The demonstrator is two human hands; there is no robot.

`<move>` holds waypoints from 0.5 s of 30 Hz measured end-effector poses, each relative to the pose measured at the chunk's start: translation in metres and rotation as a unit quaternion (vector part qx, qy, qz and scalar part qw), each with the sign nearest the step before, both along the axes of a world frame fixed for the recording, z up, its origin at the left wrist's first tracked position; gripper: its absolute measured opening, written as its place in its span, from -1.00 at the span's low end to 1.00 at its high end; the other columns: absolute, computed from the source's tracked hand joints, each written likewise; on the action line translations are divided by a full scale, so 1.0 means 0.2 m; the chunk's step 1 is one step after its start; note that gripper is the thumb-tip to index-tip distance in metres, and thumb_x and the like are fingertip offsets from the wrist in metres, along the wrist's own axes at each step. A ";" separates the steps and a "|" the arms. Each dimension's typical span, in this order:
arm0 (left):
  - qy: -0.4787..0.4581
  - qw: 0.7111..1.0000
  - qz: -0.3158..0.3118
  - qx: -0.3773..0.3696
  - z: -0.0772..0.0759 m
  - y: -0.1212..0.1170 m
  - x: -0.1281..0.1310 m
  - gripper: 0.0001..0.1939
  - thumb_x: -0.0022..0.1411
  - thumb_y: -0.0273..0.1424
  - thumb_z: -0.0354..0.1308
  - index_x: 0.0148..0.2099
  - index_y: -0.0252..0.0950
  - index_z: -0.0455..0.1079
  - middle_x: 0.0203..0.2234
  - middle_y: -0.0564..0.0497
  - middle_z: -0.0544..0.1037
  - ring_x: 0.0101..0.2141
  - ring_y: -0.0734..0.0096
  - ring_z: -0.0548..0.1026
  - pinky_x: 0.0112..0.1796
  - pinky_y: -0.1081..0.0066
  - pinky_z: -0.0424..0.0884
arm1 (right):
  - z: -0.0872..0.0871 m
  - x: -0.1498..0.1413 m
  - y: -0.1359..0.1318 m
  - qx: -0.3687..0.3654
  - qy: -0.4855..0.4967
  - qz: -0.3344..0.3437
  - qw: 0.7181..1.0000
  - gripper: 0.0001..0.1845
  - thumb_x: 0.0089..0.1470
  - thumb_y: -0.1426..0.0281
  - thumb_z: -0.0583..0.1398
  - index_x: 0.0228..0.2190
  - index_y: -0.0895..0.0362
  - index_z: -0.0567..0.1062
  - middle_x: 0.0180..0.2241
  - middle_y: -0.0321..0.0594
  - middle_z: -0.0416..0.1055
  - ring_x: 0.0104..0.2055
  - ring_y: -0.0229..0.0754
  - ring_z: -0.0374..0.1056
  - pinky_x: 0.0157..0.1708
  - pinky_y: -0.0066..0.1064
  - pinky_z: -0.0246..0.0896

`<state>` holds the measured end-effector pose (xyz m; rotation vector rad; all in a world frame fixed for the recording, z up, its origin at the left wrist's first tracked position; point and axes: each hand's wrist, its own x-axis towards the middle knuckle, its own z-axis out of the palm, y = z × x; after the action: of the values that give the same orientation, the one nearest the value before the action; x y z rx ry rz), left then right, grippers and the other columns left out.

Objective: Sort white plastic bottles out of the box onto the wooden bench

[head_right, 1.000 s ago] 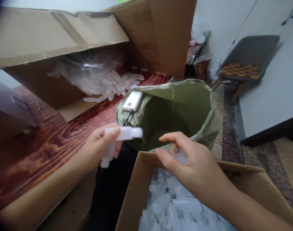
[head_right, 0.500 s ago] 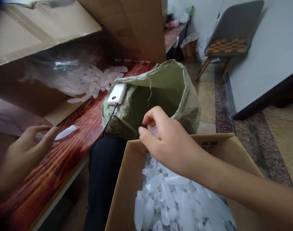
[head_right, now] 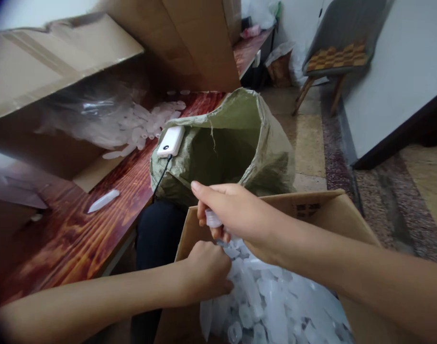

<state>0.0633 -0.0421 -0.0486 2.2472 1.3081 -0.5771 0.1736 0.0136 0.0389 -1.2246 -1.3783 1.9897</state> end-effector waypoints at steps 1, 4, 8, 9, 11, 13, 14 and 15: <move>0.007 1.000 0.006 0.000 0.04 -0.01 -0.02 -0.70 0.12 -0.21 0.24 -0.28 -0.39 0.56 -0.41 -0.27 0.59 -0.35 -0.02 0.58 -0.37 0.18 0.48 | 0.01 0.00 -0.01 -0.023 0.007 0.005 1.000 -0.52 0.20 0.04 0.08 -0.54 0.15 0.36 -0.56 -0.33 0.29 -0.63 -0.40 0.13 -0.68 -0.55 -0.03; 0.027 0.998 0.042 0.027 0.22 -0.04 -0.13 -0.63 0.23 -0.14 0.06 -0.19 -0.31 0.53 -0.34 -0.19 0.60 -0.35 0.06 0.57 -0.40 0.25 0.46 | 0.01 0.00 -0.03 -0.048 -0.009 0.011 0.999 -0.66 0.20 0.19 0.07 -0.49 0.14 0.40 -0.57 -0.32 0.29 -0.60 -0.37 0.15 -0.63 -0.55 0.04; 0.093 0.965 0.202 0.137 0.46 -0.06 -0.46 -0.60 0.27 -0.05 -0.03 -0.28 -0.22 0.46 -0.44 -0.05 0.58 -0.42 0.21 0.55 -0.42 0.37 0.35 | -0.05 0.02 0.01 0.000 -0.063 -0.004 0.998 -0.89 0.10 0.36 0.10 -0.36 0.08 0.42 -0.46 -0.28 0.39 -0.51 -0.30 0.27 -0.57 -0.50 0.14; 0.129 0.949 0.236 0.163 0.49 -0.06 -0.57 -0.58 0.30 -0.06 -0.07 -0.27 -0.24 0.45 -0.44 -0.06 0.58 -0.42 0.22 0.54 -0.42 0.38 0.32 | -0.07 0.03 0.02 0.024 -0.077 0.002 0.997 -0.90 0.09 0.35 0.12 -0.32 0.06 0.42 -0.42 -0.26 0.42 -0.49 -0.28 0.29 -0.56 -0.48 0.15; 0.199 0.910 0.298 0.206 0.52 -0.07 -0.78 -0.58 0.31 -0.06 -0.10 -0.12 -0.22 0.45 -0.36 -0.11 0.60 -0.34 0.11 0.56 -0.40 0.36 0.32 | -0.10 0.03 0.04 0.078 -0.095 0.028 0.992 -0.86 0.12 0.27 0.14 -0.28 0.04 0.41 -0.40 -0.26 0.44 -0.47 -0.25 0.32 -0.54 -0.46 0.18; 0.239 0.882 0.339 0.225 0.49 -0.08 -0.96 -0.59 0.29 -0.11 -0.05 -0.03 -0.23 0.44 -0.30 -0.18 0.61 -0.33 0.02 0.57 -0.40 0.33 0.33 | -0.11 0.03 0.04 0.134 -0.108 0.058 0.983 -0.75 0.15 0.13 0.12 -0.25 0.02 0.42 -0.44 -0.26 0.42 -0.45 -0.21 0.33 -0.51 -0.43 0.22; 0.243 0.873 0.353 0.232 0.47 -0.09 -1.04 -0.60 0.28 -0.10 -0.04 -0.06 -0.23 0.46 -0.30 -0.17 0.61 -0.32 0.02 0.57 -0.39 0.33 0.34 | -0.11 0.02 0.04 0.165 -0.114 0.068 0.977 -0.69 0.15 0.08 0.12 -0.23 0.02 0.43 -0.45 -0.26 0.42 -0.45 -0.19 0.34 -0.52 -0.41 0.22; 0.241 0.867 0.365 0.240 0.44 -0.10 -1.10 -0.58 0.28 -0.08 -0.04 -0.06 -0.22 0.46 -0.30 -0.16 0.61 -0.31 0.02 0.58 -0.38 0.33 0.35 | -0.10 0.02 0.04 0.200 -0.120 0.067 0.970 -0.65 0.13 0.05 0.11 -0.21 0.02 0.45 -0.43 -0.23 0.43 -0.44 -0.17 0.35 -0.53 -0.40 0.23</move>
<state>-0.1558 -0.0615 0.0398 1.7380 2.6252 -0.5730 0.1780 0.0207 0.0182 -1.2346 -1.9143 1.5691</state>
